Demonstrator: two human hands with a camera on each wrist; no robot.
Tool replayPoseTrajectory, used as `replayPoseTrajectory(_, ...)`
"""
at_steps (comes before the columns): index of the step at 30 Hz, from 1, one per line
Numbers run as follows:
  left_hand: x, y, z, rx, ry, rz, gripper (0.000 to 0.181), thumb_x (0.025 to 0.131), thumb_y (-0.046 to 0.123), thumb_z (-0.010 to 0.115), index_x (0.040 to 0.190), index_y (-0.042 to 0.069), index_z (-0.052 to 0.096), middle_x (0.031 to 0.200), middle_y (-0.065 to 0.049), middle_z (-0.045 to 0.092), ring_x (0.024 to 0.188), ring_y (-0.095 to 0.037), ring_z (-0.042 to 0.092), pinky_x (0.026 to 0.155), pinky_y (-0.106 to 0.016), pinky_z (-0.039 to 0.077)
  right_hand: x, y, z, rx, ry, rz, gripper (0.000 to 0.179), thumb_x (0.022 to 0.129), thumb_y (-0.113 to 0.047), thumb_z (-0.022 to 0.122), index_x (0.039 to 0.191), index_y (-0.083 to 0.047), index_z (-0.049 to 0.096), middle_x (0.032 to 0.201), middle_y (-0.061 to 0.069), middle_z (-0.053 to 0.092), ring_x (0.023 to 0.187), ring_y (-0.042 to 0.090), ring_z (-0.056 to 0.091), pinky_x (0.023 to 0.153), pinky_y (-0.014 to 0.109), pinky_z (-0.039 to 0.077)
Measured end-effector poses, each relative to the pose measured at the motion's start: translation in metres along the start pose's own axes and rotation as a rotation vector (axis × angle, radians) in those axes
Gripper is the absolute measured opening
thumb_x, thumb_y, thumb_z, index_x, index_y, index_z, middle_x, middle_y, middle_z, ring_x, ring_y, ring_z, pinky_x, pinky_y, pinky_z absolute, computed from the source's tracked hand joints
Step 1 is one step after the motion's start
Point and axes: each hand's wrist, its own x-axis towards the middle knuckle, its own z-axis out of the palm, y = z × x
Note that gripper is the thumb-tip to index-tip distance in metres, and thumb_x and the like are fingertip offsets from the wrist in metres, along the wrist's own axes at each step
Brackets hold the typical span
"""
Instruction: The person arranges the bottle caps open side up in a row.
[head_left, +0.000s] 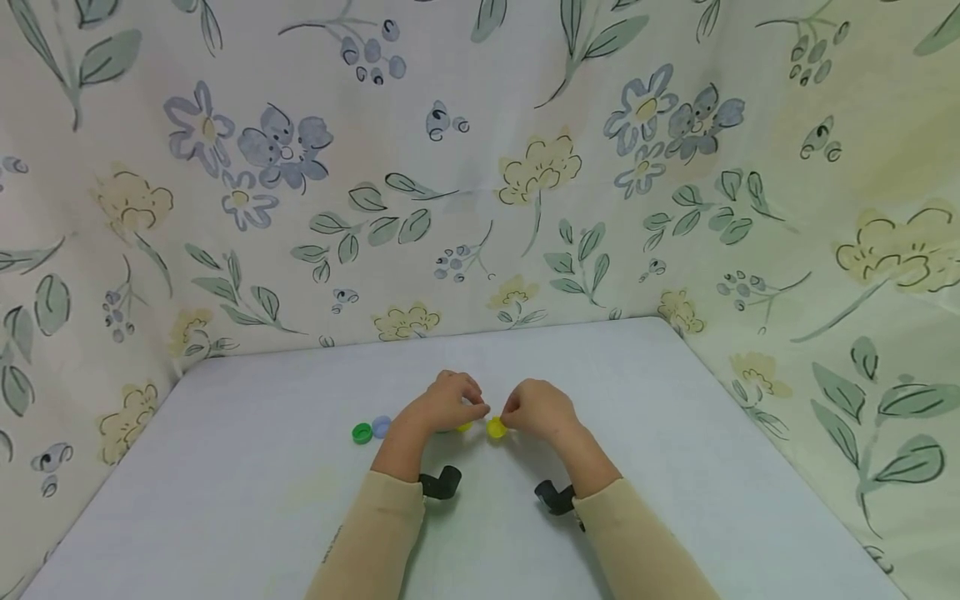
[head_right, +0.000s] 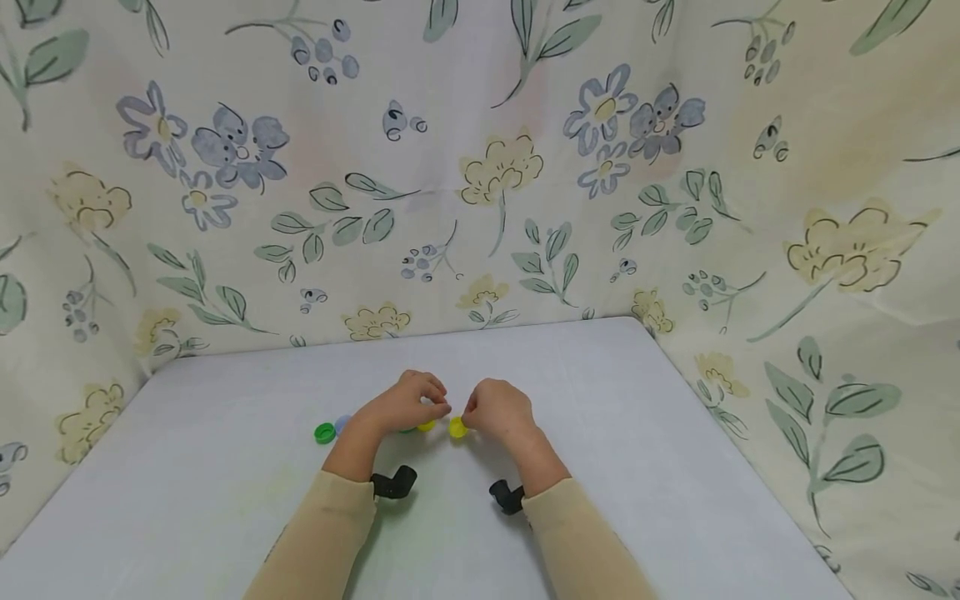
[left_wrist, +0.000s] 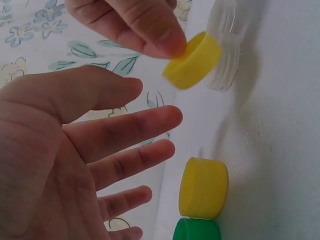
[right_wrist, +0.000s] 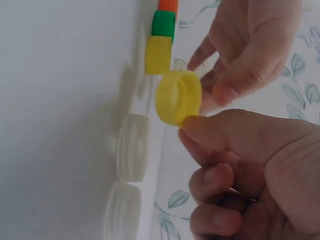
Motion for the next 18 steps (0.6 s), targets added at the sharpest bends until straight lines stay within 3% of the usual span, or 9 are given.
replayPoseTrajectory(9, -0.002, -0.001, 0.001, -0.017, 0.0, 0.014, 0.015, 0.083, 0.032, 0.068, 0.083, 0.019, 0.074, 0.112, 0.006, 0.057, 0.118, -0.022, 0.038, 0.094, -0.044, 0.037, 0.004, -0.002, 0.013, 0.064, 0.095, -0.002, 0.012, 0.083, -0.027, 0.07, 0.077, -0.016, 0.071, 0.075, -0.005, 0.061, 0.066, 0.015, 0.053, 0.056, 0.028, 0.044)
replayPoseTrajectory(18, -0.003, -0.003, 0.004, -0.023, 0.07, -0.005, 0.008, 0.084, 0.03, 0.07, 0.082, 0.022, 0.072, 0.108, 0.006, 0.056, 0.122, -0.023, 0.035, 0.095, -0.044, 0.037, 0.007, 0.003, 0.023, 0.058, 0.155, -0.079, 0.011, 0.084, -0.025, 0.071, 0.09, -0.017, 0.074, 0.083, -0.003, 0.056, 0.075, 0.015, 0.051, 0.064, 0.029, 0.044)
